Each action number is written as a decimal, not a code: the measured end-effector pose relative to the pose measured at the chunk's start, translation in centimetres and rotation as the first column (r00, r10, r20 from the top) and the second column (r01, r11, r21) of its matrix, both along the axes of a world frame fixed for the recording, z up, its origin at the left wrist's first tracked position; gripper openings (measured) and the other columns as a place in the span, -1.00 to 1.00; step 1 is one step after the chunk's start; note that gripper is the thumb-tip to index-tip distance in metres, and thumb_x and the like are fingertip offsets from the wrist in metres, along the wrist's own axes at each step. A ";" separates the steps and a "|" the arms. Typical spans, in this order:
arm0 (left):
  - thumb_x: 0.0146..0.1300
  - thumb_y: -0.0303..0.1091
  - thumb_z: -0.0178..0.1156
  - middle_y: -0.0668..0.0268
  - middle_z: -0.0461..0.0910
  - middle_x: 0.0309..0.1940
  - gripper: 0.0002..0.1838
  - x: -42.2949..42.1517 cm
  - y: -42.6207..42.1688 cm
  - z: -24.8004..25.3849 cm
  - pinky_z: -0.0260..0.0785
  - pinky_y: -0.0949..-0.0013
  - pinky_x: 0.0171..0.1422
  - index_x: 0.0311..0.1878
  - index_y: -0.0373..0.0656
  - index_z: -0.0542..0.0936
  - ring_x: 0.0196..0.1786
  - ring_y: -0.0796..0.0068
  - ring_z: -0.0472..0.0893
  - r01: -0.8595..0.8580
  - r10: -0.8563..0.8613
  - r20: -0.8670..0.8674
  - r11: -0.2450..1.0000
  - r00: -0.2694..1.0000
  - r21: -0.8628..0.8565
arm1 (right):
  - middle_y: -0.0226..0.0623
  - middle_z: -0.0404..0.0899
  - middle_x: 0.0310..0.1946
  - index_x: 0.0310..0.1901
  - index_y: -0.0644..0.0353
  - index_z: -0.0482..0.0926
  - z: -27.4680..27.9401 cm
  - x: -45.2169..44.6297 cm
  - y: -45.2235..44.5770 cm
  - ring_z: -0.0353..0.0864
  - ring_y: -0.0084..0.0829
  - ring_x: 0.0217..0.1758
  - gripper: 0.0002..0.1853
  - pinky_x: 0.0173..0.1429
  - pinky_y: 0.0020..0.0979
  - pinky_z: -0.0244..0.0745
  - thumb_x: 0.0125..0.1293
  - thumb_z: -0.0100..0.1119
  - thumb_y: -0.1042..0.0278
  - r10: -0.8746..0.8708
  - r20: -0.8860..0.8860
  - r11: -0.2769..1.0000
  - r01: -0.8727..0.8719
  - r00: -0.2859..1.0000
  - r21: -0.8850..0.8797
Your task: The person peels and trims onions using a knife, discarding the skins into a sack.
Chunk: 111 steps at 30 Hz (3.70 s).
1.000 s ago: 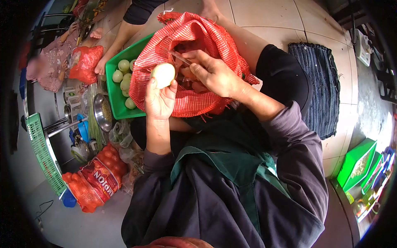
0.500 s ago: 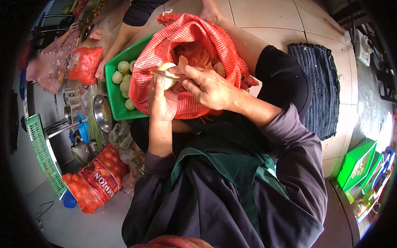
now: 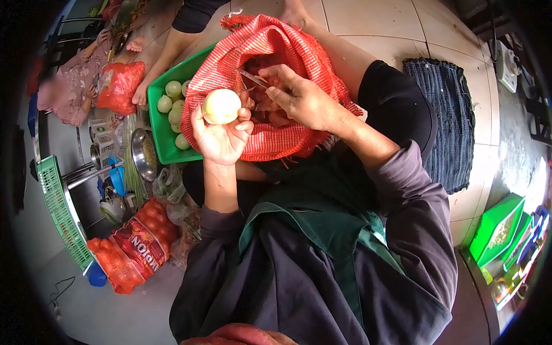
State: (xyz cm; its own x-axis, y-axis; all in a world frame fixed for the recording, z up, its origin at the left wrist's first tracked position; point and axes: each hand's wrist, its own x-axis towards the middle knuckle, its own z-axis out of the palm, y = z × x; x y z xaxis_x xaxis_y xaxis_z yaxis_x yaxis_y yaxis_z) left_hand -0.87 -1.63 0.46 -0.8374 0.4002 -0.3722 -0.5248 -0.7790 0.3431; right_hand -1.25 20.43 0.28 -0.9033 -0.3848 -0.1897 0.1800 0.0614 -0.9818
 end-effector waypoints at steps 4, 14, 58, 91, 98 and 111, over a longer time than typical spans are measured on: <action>0.30 0.09 0.01 0.10 0.59 -0.02 -0.44 0.1 -0.5 -0.7 0.47 0.28 -0.26 0.15 -0.18 0.46 -0.11 0.15 0.62 0.015 -0.024 -0.095 0.995 0.995 -0.103 | -0.28 0.60 -0.27 0.33 0.18 0.31 0.1 0.0 0.0 0.58 -0.57 -0.19 -0.59 -0.12 -0.54 0.49 0.51 -0.08 0.34 0.019 0.016 0.997 -0.018 1.000 -0.071; 0.33 0.11 -0.06 0.07 0.55 -0.01 -0.43 0.5 -0.4 0.4 0.51 0.31 -0.32 0.16 -0.19 0.42 -0.11 0.05 0.64 0.012 -0.051 -0.187 0.978 0.981 -0.206 | -0.11 0.52 -0.02 0.19 0.35 0.44 -1.9 -0.1 -0.1 0.59 -0.32 0.01 -0.58 0.09 -0.39 0.49 0.54 -0.12 0.18 -0.078 -0.190 0.996 0.086 0.979 0.036; 0.44 0.15 -0.20 0.18 0.67 -0.23 -0.44 0.1 -0.4 -0.1 0.37 0.50 -0.58 0.09 -0.15 0.49 -0.44 0.40 0.64 0.067 -0.094 -0.060 0.933 0.994 -0.354 | 0.08 0.58 -0.05 0.32 0.24 0.18 1.3 1.7 -1.3 0.61 0.04 0.04 -0.49 0.11 -0.11 0.51 0.38 0.03 0.41 0.141 -0.542 0.986 -0.071 0.829 0.148; 0.44 0.04 -0.12 0.19 0.58 -0.08 -0.53 0.0 -0.4 -0.3 0.42 0.54 -0.64 0.22 -0.07 0.29 -0.46 0.32 0.67 0.059 -0.150 -0.121 0.832 0.981 -0.552 | -0.08 0.58 0.02 0.27 0.21 0.33 0.8 1.4 -1.1 0.60 -0.16 0.11 -0.60 0.22 -0.26 0.46 0.42 -0.04 0.42 0.070 -0.245 0.987 -0.103 0.967 -0.122; 0.43 0.17 -0.18 0.18 0.63 -0.17 -0.43 0.1 -0.7 0.1 0.40 0.56 -0.59 0.18 -0.14 0.37 -0.36 0.39 0.68 0.092 -0.212 -0.121 0.777 0.970 -0.623 | -0.15 0.57 0.03 0.26 0.18 0.38 0.1 0.9 -1.4 0.60 -0.27 0.11 -0.63 0.23 -0.29 0.46 0.45 -0.08 0.46 0.062 -0.366 0.994 -0.091 0.928 -0.061; 0.12 -0.46 0.42 0.26 0.50 -0.06 -0.39 0.4 1.0 -1.0 0.52 0.47 -0.06 0.16 -0.25 0.29 -0.10 0.53 0.57 -0.236 -0.182 -0.405 0.577 0.896 -0.782 | -0.18 0.64 -0.10 0.23 0.18 0.42 -0.4 1.1 -1.6 0.67 -0.43 -0.04 -0.67 0.06 -0.40 0.56 0.48 -0.07 0.42 -0.058 -0.301 0.998 0.056 0.952 -0.013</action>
State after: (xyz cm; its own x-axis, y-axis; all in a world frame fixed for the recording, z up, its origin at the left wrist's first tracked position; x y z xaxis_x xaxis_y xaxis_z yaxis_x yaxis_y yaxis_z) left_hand -0.42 -0.62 -0.58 -0.9849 0.0873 -0.1498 -0.1568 -0.0803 0.9844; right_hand -0.14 18.81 -0.07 -0.9387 -0.3312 0.0960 -0.1207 0.0549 -0.9912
